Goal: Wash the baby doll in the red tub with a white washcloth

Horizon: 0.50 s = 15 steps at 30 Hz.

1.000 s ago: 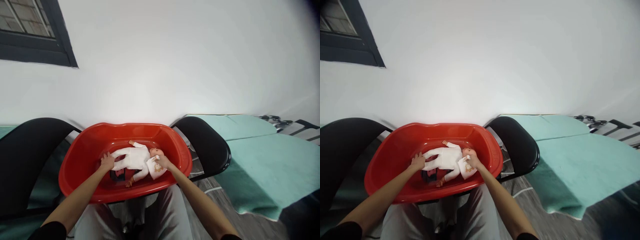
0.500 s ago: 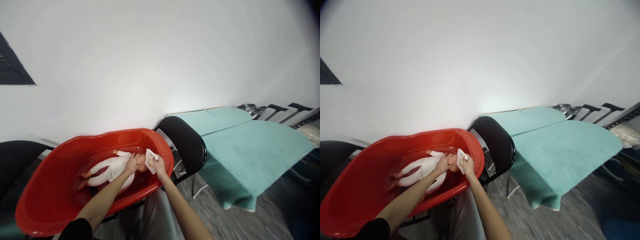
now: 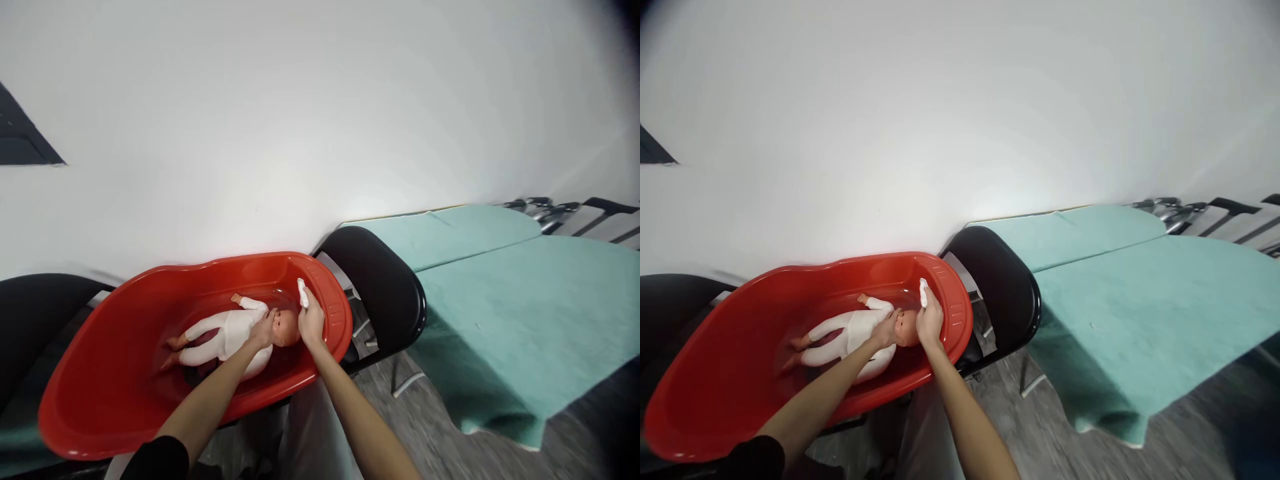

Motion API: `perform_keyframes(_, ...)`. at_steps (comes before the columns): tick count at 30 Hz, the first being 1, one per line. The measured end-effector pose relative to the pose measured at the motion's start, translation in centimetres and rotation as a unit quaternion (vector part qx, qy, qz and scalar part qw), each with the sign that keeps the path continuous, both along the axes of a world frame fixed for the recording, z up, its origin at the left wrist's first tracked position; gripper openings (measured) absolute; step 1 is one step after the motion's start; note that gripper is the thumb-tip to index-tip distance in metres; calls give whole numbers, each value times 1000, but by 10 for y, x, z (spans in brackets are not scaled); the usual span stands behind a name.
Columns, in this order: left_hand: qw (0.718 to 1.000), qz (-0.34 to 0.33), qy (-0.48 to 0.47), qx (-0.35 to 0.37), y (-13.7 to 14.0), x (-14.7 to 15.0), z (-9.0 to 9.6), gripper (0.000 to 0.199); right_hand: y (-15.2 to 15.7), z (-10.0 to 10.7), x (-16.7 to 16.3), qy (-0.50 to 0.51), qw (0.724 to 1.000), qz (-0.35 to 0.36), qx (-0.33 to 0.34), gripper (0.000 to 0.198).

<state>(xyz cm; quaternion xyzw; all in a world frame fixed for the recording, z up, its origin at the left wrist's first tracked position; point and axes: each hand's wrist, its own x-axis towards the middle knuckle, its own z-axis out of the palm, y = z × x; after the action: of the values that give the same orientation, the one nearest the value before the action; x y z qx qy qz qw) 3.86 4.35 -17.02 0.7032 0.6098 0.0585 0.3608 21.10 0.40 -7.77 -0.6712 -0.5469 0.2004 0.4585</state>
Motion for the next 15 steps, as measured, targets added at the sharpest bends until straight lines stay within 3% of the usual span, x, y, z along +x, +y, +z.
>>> perform_keyframes(3,999,34,-10,28,-8,5,-3,120,6,-13,-16,-68,986,127,-83,55)
perform_keyframes(6,996,63,-42,45,-13,8,-4,113,13,-32,-30,-149,935,239,-214,50)
perform_keyframes(11,996,75,-46,34,-16,8,-2,113,29,-53,-37,-188,892,222,-346,66)
perform_keyframes(15,997,63,-12,33,-15,9,-5,116,44,-61,-26,-131,910,171,-353,69)
